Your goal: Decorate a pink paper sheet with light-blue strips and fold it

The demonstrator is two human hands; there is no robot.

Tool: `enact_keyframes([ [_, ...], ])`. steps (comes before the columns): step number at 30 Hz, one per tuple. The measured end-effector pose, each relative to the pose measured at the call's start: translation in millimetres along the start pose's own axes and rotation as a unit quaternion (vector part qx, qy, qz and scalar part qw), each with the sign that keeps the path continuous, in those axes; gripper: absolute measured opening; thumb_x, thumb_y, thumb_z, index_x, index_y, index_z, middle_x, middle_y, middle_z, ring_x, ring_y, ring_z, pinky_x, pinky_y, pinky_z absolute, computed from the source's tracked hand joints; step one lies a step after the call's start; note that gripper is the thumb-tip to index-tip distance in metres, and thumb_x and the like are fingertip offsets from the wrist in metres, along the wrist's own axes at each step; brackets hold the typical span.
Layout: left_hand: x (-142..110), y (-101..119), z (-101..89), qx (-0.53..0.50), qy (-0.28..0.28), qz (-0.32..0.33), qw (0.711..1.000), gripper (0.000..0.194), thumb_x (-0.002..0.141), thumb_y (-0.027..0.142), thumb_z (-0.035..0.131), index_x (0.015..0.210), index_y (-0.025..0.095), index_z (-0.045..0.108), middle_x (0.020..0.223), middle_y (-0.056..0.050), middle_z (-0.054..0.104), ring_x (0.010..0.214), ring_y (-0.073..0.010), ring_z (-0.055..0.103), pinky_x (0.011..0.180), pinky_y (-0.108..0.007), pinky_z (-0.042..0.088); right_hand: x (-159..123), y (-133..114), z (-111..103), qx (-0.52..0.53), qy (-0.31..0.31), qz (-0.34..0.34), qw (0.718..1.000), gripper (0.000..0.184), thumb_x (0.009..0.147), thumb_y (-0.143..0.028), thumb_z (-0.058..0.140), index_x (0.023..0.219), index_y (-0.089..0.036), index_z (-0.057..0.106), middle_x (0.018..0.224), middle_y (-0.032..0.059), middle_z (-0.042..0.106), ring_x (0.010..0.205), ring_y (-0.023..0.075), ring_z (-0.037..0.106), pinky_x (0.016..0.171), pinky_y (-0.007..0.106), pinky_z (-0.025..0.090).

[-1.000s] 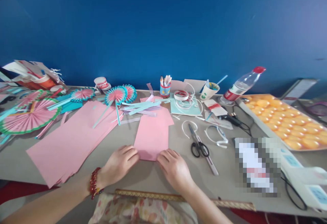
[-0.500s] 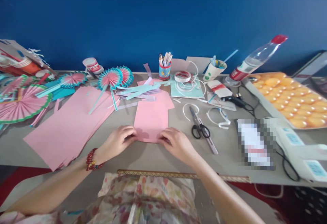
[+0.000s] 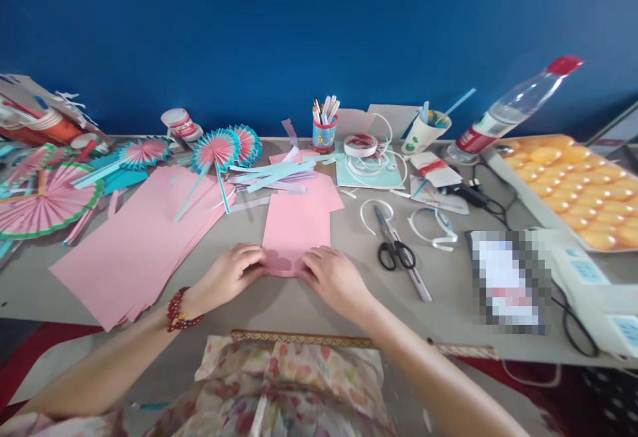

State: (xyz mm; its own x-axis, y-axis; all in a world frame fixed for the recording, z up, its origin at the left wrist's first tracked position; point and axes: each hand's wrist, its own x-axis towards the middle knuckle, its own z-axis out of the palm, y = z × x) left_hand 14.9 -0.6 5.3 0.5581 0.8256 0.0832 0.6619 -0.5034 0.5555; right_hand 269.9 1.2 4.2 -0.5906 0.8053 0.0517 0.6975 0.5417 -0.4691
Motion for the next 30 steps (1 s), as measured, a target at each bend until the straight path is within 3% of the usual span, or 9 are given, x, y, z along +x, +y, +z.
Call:
enact_keyframes([
  [8,9.0,-3.1,-7.2,0.019,-0.056,-0.017,0.998,0.012,0.098,0.020,0.056,0.088,0.020,0.064,0.087,0.000,0.068,0.079,-0.0170,0.062,0.072,-0.026,0.042,-12.3,18.7,-8.8,0.000,0.013,0.019,1.000,0.024,0.100,-0.035,0.052,0.081,-0.021,0.059,0.081,0.0034,0.064,0.078,0.0189,0.057,0.071,0.030,0.040],
  [13,12.4,-5.3,-11.0,-0.004,-0.068,-0.036,0.997,0.016,0.099,0.024,0.051,0.092,0.021,0.065,0.088,0.000,0.069,0.077,-0.0158,0.063,0.067,-0.024,0.041,-9.2,15.9,-14.5,0.007,0.007,0.041,0.999,0.021,0.097,-0.031,0.056,0.080,-0.021,0.060,0.081,0.0023,0.066,0.078,0.0180,0.058,0.068,0.028,0.039],
  [21,18.0,-10.1,-14.1,-0.007,-0.082,-0.054,0.995,0.012,0.097,0.027,0.058,0.089,0.021,0.065,0.089,0.001,0.066,0.074,-0.0143,0.062,0.065,-0.023,0.039,-2.7,13.8,-18.1,-0.013,-0.030,0.078,0.996,0.012,0.092,-0.026,0.059,0.081,-0.022,0.060,0.080,0.0010,0.067,0.079,0.0180,0.060,0.065,0.027,0.037],
  [30,22.8,-10.5,-19.7,-0.004,-0.104,-0.043,0.994,0.013,0.097,0.026,0.058,0.088,0.020,0.066,0.092,0.001,0.066,0.074,-0.0132,0.060,0.064,-0.023,0.036,-0.9,16.3,-17.6,-0.018,-0.037,0.082,0.996,0.016,0.091,-0.027,0.060,0.076,-0.022,0.058,0.078,0.0007,0.067,0.076,0.0175,0.059,0.063,0.027,0.034],
])
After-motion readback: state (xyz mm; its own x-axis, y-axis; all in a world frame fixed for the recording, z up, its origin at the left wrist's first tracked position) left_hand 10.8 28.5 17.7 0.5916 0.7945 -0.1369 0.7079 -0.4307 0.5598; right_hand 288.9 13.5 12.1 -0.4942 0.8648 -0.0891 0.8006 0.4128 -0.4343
